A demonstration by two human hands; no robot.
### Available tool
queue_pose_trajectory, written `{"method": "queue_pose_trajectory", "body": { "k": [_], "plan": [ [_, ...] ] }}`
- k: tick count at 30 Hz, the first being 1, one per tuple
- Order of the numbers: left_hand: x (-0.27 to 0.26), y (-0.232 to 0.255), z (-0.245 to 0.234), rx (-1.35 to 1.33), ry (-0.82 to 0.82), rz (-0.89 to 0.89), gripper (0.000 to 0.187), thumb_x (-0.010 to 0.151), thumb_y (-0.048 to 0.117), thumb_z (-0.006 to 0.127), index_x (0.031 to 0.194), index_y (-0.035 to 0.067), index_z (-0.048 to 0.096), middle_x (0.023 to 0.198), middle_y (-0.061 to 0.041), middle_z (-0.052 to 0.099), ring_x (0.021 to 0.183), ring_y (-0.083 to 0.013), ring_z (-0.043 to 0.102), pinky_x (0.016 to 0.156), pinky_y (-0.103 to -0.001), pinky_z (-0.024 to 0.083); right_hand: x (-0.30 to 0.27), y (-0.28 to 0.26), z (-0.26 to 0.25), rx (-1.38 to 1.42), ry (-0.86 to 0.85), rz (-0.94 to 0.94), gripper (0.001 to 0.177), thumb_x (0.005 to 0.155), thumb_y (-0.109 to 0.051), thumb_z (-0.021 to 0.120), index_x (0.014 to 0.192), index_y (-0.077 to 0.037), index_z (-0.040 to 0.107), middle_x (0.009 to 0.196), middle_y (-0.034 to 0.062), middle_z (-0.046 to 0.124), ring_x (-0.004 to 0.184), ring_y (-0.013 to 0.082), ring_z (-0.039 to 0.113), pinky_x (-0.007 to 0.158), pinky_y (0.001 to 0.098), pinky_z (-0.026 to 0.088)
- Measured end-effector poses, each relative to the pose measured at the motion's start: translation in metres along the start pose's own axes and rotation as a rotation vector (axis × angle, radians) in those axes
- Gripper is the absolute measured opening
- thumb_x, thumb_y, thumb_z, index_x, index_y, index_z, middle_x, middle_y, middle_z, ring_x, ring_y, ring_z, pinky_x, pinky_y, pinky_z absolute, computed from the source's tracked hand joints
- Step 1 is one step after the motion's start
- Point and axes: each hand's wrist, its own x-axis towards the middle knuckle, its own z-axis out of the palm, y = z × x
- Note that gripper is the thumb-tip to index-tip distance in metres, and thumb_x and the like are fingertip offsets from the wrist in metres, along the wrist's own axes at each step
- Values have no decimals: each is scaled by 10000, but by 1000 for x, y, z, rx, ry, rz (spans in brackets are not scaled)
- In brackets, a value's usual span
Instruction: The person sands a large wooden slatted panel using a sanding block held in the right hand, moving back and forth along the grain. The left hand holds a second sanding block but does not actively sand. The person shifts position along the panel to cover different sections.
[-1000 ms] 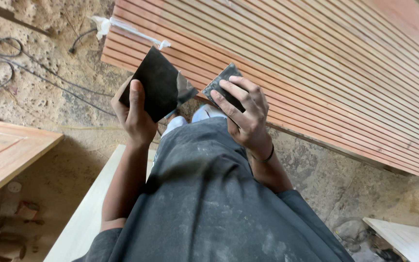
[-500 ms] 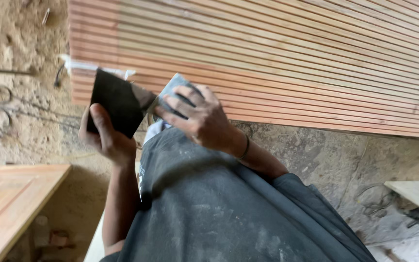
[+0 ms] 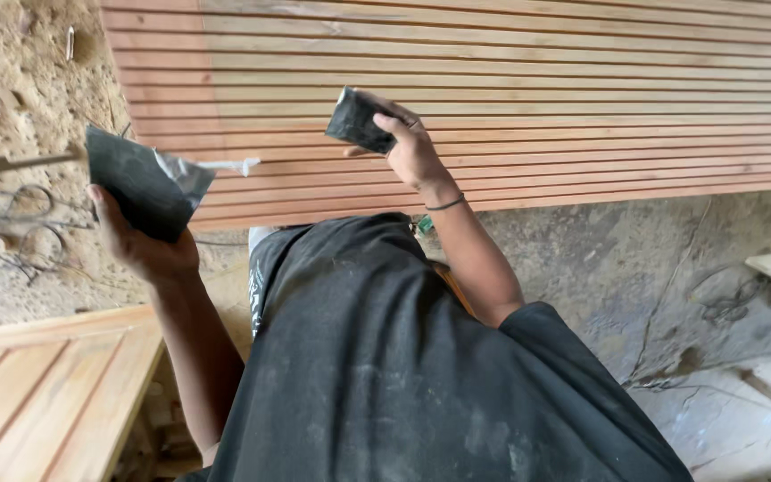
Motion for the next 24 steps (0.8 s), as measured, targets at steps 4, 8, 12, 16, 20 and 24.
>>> {"method": "queue_pose_trajectory", "body": {
  "k": [4,8,12,16,20,24],
  "plan": [
    [78,-8,-61,-363,83,-238,444,1142,306,510,1489,30,543,1334,-129,654,1175,-271,678,1012,-373,599,31,10,-20,-236,212,-96,427,1054,-166,545,1460,-33,556,1428,133,611,1197,284,686,907,509,653],
    [144,-23,-95,-565,151,-320,499,1134,302,410,1550,36,478,1451,-126,608,1210,-278,664,1034,-394,593,59,14,-32,-947,369,-230,369,1067,-140,527,1427,-89,592,1385,83,636,1227,270,673,948,464,634],
    [184,-48,-109,-502,264,-377,506,1084,275,394,1515,24,482,1474,-165,608,1272,-332,647,1085,-476,593,74,22,-30,-1662,429,-348,388,998,-55,622,1368,-156,679,1261,66,690,1164,286,656,1011,429,551],
    [213,-79,-117,-437,144,-447,487,1066,291,422,1473,35,500,1451,-132,615,1309,-308,631,1085,-465,545,98,32,-25,-1936,472,-325,434,865,-87,707,1288,-183,706,1235,71,651,1191,310,589,929,448,497],
    [215,-98,-132,-365,58,-433,515,1100,276,437,1516,-21,498,1473,-172,611,1382,-316,607,1138,-422,510,113,47,-26,-1909,447,-298,463,895,-91,718,1350,-162,679,1314,70,609,1250,310,559,980,459,486],
    [217,-100,-134,-238,80,-434,530,1046,314,426,1481,23,506,1440,-164,637,1380,-313,603,1162,-436,534,128,54,-31,-1932,489,-315,479,882,-112,727,1354,-178,675,1353,77,587,1276,305,532,1017,486,471]
  ]
}}
